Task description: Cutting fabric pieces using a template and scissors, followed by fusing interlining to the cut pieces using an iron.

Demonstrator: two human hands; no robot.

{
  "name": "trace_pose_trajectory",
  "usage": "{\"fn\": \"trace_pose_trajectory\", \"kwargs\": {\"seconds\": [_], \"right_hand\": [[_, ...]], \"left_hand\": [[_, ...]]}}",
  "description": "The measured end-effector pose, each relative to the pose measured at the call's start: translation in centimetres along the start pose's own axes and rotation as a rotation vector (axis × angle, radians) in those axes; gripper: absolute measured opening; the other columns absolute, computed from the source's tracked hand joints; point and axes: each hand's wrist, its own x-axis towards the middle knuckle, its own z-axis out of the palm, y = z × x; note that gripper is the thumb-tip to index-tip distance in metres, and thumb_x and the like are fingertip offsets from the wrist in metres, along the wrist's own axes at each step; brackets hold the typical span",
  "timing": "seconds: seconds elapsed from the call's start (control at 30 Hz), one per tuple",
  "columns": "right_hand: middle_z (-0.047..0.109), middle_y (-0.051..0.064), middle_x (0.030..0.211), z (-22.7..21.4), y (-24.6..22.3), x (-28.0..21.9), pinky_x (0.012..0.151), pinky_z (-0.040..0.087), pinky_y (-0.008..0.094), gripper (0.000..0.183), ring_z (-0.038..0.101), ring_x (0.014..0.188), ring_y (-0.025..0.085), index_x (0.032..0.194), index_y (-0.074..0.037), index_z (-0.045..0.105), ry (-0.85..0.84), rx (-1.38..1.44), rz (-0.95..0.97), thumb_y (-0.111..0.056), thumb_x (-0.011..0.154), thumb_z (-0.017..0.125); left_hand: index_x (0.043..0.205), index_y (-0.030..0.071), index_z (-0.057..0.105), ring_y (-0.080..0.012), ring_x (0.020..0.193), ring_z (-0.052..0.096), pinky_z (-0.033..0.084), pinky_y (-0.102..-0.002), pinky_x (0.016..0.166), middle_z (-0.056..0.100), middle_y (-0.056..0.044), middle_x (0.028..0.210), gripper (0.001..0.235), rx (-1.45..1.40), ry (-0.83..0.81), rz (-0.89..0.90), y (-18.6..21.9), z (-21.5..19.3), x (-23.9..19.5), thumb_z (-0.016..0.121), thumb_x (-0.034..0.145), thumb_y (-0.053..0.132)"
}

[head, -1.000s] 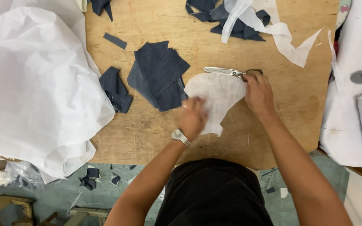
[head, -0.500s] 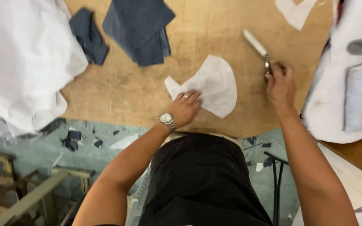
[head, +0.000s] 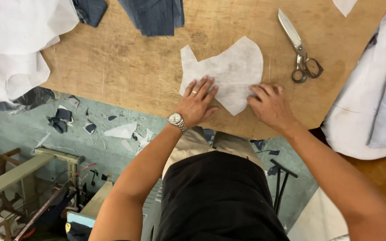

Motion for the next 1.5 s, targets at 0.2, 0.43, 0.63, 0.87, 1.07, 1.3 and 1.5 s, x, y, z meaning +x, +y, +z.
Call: {"fn": "trace_pose_trajectory", "kwargs": {"seconds": [0.2, 0.43, 0.63, 0.87, 1.07, 1.3, 1.5], "right_hand": [[0.085, -0.002, 0.145, 0.5, 0.2, -0.4, 0.105, 0.059, 0.054, 0.018, 0.081, 0.139, 0.034, 0.129, -0.024, 0.082, 0.106, 0.374, 0.227, -0.035, 0.115, 0.083], [0.079, 0.022, 0.16, -5.7, -2.6, 6.0, 0.124, 0.049, 0.068, 0.124, 0.07, 0.154, 0.05, 0.181, -0.005, 0.064, -0.044, 0.576, 0.348, -0.064, 0.082, 0.111], [0.078, 0.035, 0.158, -5.3, -1.6, 8.4, 0.122, 0.059, 0.072, 0.107, 0.076, 0.144, 0.06, 0.179, -0.002, 0.063, -0.014, 0.732, 0.577, -0.049, 0.095, 0.11], [0.092, 0.018, 0.136, -1.7, -0.1, 7.6, 0.103, 0.071, 0.061, 0.057, 0.087, 0.126, 0.048, 0.168, -0.021, 0.074, 0.052, 0.644, 0.852, -0.03, 0.116, 0.094], [0.093, 0.021, 0.127, -2.0, -0.4, 8.8, 0.097, 0.071, 0.064, 0.053, 0.088, 0.117, 0.051, 0.166, -0.017, 0.074, 0.085, 0.588, 0.855, -0.029, 0.118, 0.093], [0.089, 0.019, 0.112, -1.4, 0.5, 9.4, 0.087, 0.07, 0.059, 0.05, 0.087, 0.1, 0.047, 0.164, -0.012, 0.074, 0.141, 0.52, 0.8, -0.025, 0.121, 0.095], [0.085, 0.017, 0.11, -0.7, 0.9, 9.7, 0.083, 0.069, 0.059, 0.054, 0.087, 0.097, 0.046, 0.164, -0.014, 0.073, 0.098, 0.48, 0.815, -0.027, 0.118, 0.098]], "left_hand": [[0.168, 0.022, 0.074, -0.0325, 0.163, 0.064, 0.049, -0.056, 0.125, 0.072, -0.008, 0.168, 0.067, 0.079, 0.073, 0.005, -4.0, 0.3, -0.6, 0.092, 0.11, 0.05], [0.118, 0.033, 0.081, -0.0229, 0.119, 0.073, 0.051, -0.049, 0.104, 0.075, 0.006, 0.117, 0.017, 0.023, 0.063, -0.08, -6.4, 1.6, 2.9, 0.067, 0.124, 0.043], [0.114, 0.032, 0.079, -0.0239, 0.094, 0.084, 0.055, -0.048, 0.09, 0.082, 0.007, 0.105, 0.012, 0.097, 0.004, -0.135, -6.9, 0.7, 6.2, 0.073, 0.118, 0.042], [0.116, 0.025, 0.08, -0.031, 0.098, 0.085, 0.058, -0.051, 0.092, 0.083, -0.002, 0.109, 0.021, 0.098, -0.015, -0.146, -6.7, -2.1, 7.8, 0.081, 0.116, 0.045], [0.125, 0.027, 0.081, -0.0292, 0.108, 0.083, 0.059, -0.052, 0.098, 0.084, 0.001, 0.113, 0.028, 0.114, -0.036, -0.238, -8.5, -2.6, 6.8, 0.092, 0.106, 0.045], [0.125, 0.028, 0.081, -0.0307, 0.104, 0.085, 0.063, -0.051, 0.098, 0.081, 0.002, 0.108, 0.023, 0.05, -0.001, -0.351, -9.0, -1.7, 6.1, 0.092, 0.108, 0.039], [0.161, 0.02, 0.076, -0.0382, 0.143, 0.069, 0.05, -0.059, 0.119, 0.07, -0.009, 0.155, 0.069, 0.205, 0.165, -0.296, -7.7, -2.4, 5.7, 0.103, 0.099, 0.035]]}}
